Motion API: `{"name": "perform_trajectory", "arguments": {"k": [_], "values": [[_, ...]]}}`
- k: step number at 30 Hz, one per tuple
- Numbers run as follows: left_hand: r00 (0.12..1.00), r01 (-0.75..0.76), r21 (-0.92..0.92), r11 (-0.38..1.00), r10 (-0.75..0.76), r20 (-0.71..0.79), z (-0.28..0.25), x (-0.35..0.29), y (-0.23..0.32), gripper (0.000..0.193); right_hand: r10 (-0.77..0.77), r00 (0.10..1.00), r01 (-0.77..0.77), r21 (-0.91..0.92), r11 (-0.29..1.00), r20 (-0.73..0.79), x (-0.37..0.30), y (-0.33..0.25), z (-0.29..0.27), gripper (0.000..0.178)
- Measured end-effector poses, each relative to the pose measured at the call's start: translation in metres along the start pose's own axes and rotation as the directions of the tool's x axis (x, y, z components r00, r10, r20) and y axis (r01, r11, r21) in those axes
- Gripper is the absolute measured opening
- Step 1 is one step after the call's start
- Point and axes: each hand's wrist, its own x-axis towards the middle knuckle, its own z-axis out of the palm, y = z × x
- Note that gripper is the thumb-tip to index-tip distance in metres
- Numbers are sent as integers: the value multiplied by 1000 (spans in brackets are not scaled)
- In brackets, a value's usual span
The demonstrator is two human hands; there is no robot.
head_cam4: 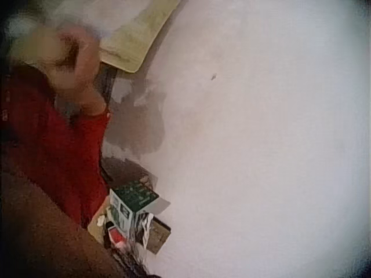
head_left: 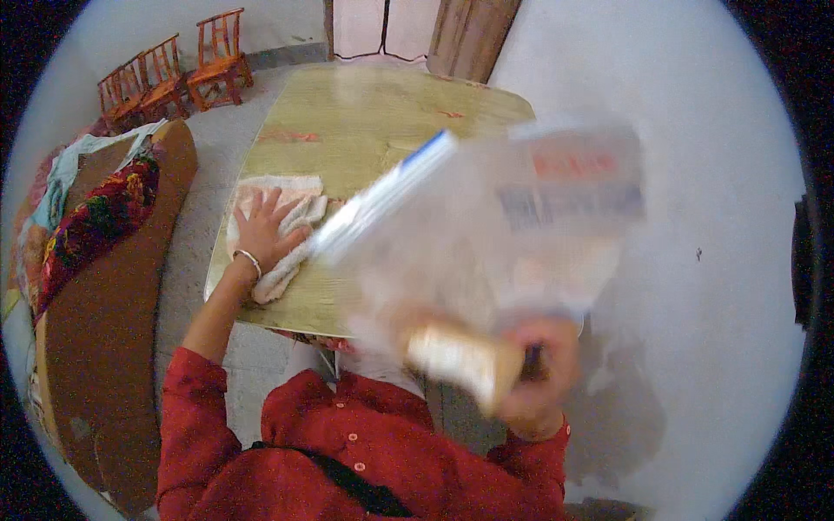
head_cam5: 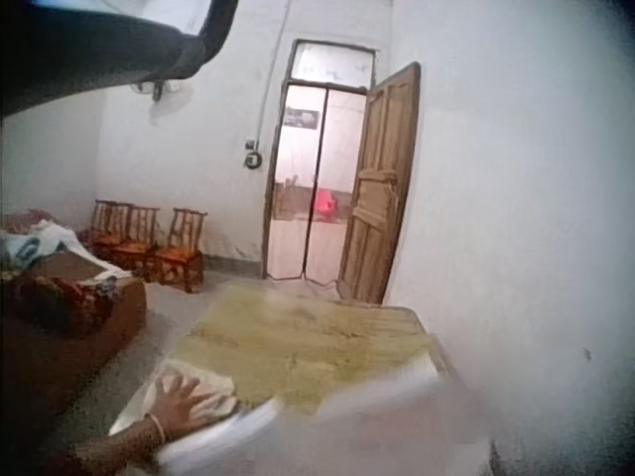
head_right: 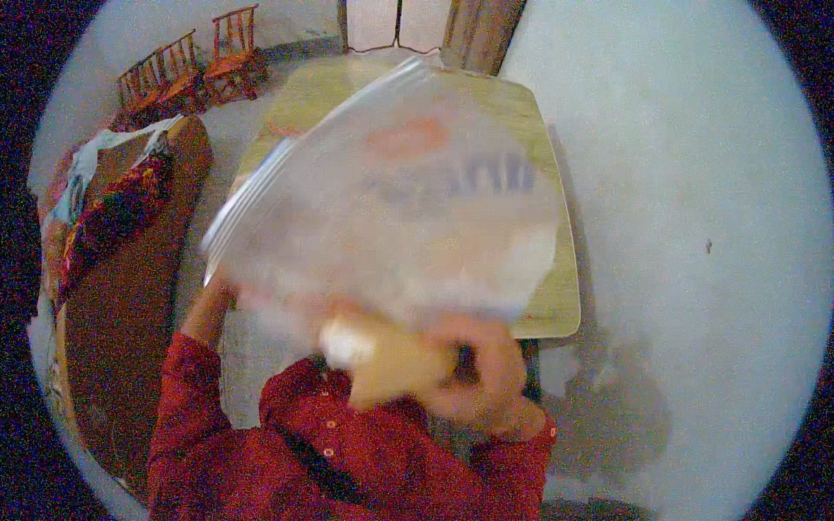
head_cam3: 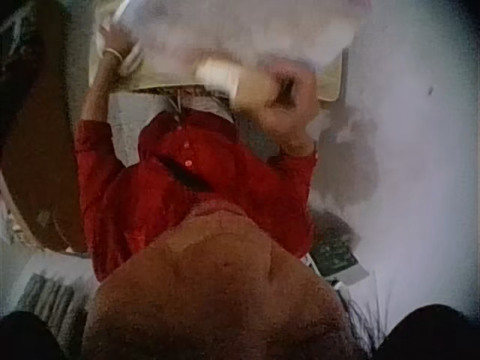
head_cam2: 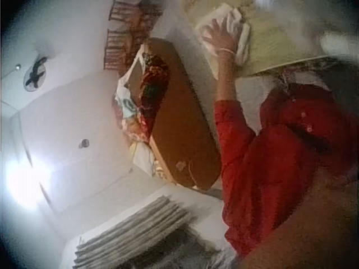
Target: The person wipes a wooden table surface with a white cloth. They hold a packaged food item in one hand while cleaning with the other, then place the food on the table and continue wiping the surface with both hands.
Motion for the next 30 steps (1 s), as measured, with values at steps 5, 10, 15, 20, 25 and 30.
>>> {"name": "perform_trajectory", "arguments": {"k": [5,10,15,20,25,30], "values": [[998,-58,39,998,59,-21,0,6,9,60,-166,785,-349,648,677,597,-33,5,-21,34],[996,-66,16,998,66,-62,17,9,0,59,-316,935,32,848,528,161,-34,-8,6,32],[997,-35,38,999,37,-67,27,8,-8,58,-251,946,323,657,681,-205,-22,-24,19,22],[998,-59,12,998,59,-24,18,7,5,58,-278,904,424,589,688,-326,-12,-19,9,23],[988,-148,10,989,148,-43,18,-3,17,59,-33,909,216,401,890,-416,-39,-24,10,17],[982,-179,17,984,180,-51,13,-8,22,57,-31,996,73,615,785,-78,-39,-9,-7,15]]}}
